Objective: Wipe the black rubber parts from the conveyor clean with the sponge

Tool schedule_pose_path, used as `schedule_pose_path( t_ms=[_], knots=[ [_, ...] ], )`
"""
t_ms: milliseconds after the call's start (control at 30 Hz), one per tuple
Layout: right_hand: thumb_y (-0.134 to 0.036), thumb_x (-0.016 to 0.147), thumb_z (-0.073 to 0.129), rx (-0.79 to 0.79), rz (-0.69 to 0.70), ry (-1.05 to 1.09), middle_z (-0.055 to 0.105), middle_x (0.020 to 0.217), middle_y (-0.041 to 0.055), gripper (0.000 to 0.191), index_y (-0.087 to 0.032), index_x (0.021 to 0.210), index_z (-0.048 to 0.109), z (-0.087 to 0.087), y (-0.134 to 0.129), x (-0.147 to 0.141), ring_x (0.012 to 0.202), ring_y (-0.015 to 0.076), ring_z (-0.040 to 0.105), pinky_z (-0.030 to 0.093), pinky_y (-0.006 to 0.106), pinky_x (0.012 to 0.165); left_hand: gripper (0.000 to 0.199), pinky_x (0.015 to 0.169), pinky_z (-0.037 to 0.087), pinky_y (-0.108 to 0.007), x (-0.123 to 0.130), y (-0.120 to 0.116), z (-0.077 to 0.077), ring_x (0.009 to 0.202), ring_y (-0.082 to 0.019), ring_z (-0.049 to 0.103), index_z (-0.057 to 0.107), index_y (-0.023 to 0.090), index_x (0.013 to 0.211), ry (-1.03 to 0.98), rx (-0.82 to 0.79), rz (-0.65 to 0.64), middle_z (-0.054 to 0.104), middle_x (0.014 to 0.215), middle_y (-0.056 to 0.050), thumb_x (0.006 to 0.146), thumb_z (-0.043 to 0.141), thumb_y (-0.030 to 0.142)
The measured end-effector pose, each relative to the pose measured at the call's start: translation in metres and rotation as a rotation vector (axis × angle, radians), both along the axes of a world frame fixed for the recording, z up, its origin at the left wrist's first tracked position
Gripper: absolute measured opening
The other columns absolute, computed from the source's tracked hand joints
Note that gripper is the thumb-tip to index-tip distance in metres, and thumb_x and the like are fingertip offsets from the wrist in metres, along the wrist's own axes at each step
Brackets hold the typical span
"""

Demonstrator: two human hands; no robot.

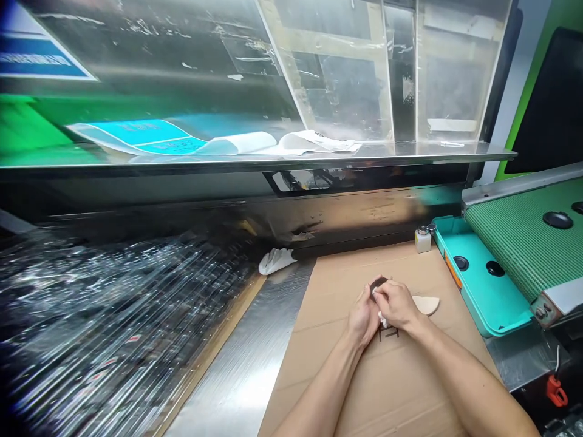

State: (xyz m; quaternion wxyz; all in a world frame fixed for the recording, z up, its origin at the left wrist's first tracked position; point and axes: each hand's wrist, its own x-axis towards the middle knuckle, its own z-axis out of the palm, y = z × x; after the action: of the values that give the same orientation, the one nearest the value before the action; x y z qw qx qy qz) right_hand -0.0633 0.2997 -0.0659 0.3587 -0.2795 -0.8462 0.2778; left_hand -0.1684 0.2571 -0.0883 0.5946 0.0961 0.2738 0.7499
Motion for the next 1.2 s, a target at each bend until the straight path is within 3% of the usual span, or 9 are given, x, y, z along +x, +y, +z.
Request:
schedule_pose_path(
  t_ms=[100, 200, 267, 433, 500, 633, 800, 1033, 1200],
  knots=[
    [-0.016, 0.091, 0.056, -0.008, 0.027, -0.092, 0.066, 0.081, 0.0013, 0.016, -0.020, 0.080, 0.066, 0.001, 0.000, 0.007, 0.076, 0.0144, 0.060, 0.044, 0.024, 0.073, 0.030, 0.108, 0.047, -0.041, -0.002, -0.001, 0.002, 0.115, -0.025, 0.066, 0.069, 0.011, 0.108, -0.071, -0.005, -0.070, 0.072, 0.113, -0.016, 0.100, 0.047, 0.030],
    [-0.019, 0.096, 0.049, 0.066, -0.235, -0.133, 0.065, 0.084, 0.0046, 0.020, -0.020, 0.084, 0.065, -0.001, 0.002, 0.006, 0.081, 0.0169, 0.059, 0.044, 0.026, 0.076, 0.028, 0.109, 0.046, -0.037, 0.004, -0.001, 0.000, 0.117, -0.023, 0.065, 0.070, 0.013, 0.109, -0.071, 0.001, -0.071, 0.072, 0.115, -0.014, 0.099, 0.049, 0.029],
    [-0.020, 0.097, 0.045, 0.105, -0.325, -0.116, 0.063, 0.086, 0.0060, 0.021, -0.019, 0.087, 0.064, -0.002, 0.002, 0.002, 0.084, 0.0182, 0.058, 0.044, 0.028, 0.079, 0.027, 0.110, 0.046, -0.035, 0.008, -0.001, -0.002, 0.116, -0.020, 0.065, 0.070, 0.014, 0.110, -0.046, 0.013, -0.033, 0.072, 0.116, -0.012, 0.099, 0.050, 0.027],
    [-0.014, 0.093, 0.051, 0.122, -0.003, -0.135, 0.063, 0.089, 0.0033, 0.014, -0.021, 0.085, 0.060, -0.001, -0.003, 0.001, 0.083, 0.0161, 0.058, 0.045, 0.025, 0.077, 0.029, 0.109, 0.047, -0.034, 0.003, -0.002, -0.003, 0.116, -0.021, 0.065, 0.071, 0.012, 0.107, -0.072, -0.052, -0.033, 0.072, 0.114, -0.014, 0.099, 0.049, 0.029],
    [-0.013, 0.092, 0.051, 0.128, -0.025, -0.187, 0.063, 0.091, 0.0043, 0.013, -0.020, 0.086, 0.060, -0.003, -0.003, 0.005, 0.084, 0.0171, 0.059, 0.045, 0.026, 0.076, 0.029, 0.109, 0.047, -0.034, 0.000, -0.002, -0.002, 0.118, -0.022, 0.065, 0.071, 0.012, 0.107, -0.086, -0.051, -0.047, 0.072, 0.116, -0.015, 0.098, 0.050, 0.030],
    [-0.016, 0.095, 0.048, 0.108, -0.207, -0.171, 0.063, 0.088, 0.0055, 0.015, -0.019, 0.087, 0.060, -0.004, -0.005, 0.005, 0.084, 0.0186, 0.059, 0.045, 0.028, 0.076, 0.026, 0.109, 0.047, -0.033, 0.003, -0.003, -0.002, 0.119, -0.021, 0.064, 0.071, 0.013, 0.102, -0.086, -0.053, -0.033, 0.072, 0.115, -0.014, 0.098, 0.051, 0.029],
    [-0.015, 0.090, 0.058, 0.055, 0.051, -0.180, 0.067, 0.089, 0.0023, 0.010, -0.021, 0.088, 0.065, 0.006, -0.014, 0.003, 0.084, 0.0159, 0.062, 0.045, 0.026, 0.078, 0.031, 0.107, 0.049, -0.036, 0.002, -0.005, 0.000, 0.120, -0.024, 0.064, 0.070, 0.012, 0.111, -0.081, -0.078, -0.119, 0.071, 0.118, -0.015, 0.096, 0.054, 0.034],
    [-0.021, 0.093, 0.055, 0.032, -0.218, -0.297, 0.070, 0.084, 0.0033, 0.016, -0.020, 0.085, 0.068, 0.023, 0.010, 0.039, 0.080, 0.0166, 0.063, 0.041, 0.025, 0.073, 0.037, 0.100, 0.056, -0.045, -0.022, -0.004, 0.015, 0.112, -0.025, 0.067, 0.067, 0.012, 0.105, -0.234, -0.110, -0.066, 0.071, 0.110, -0.015, 0.103, 0.037, 0.032],
    [-0.027, 0.095, 0.051, 0.047, -0.406, -0.341, 0.074, 0.092, 0.0065, 0.022, -0.020, 0.090, 0.071, 0.025, 0.040, 0.068, 0.087, 0.0194, 0.066, 0.042, 0.027, 0.076, 0.038, 0.101, 0.056, -0.045, -0.022, -0.004, 0.019, 0.113, -0.023, 0.066, 0.067, 0.014, 0.109, -0.272, -0.116, -0.031, 0.071, 0.113, -0.013, 0.103, 0.039, 0.040]
  ],
)
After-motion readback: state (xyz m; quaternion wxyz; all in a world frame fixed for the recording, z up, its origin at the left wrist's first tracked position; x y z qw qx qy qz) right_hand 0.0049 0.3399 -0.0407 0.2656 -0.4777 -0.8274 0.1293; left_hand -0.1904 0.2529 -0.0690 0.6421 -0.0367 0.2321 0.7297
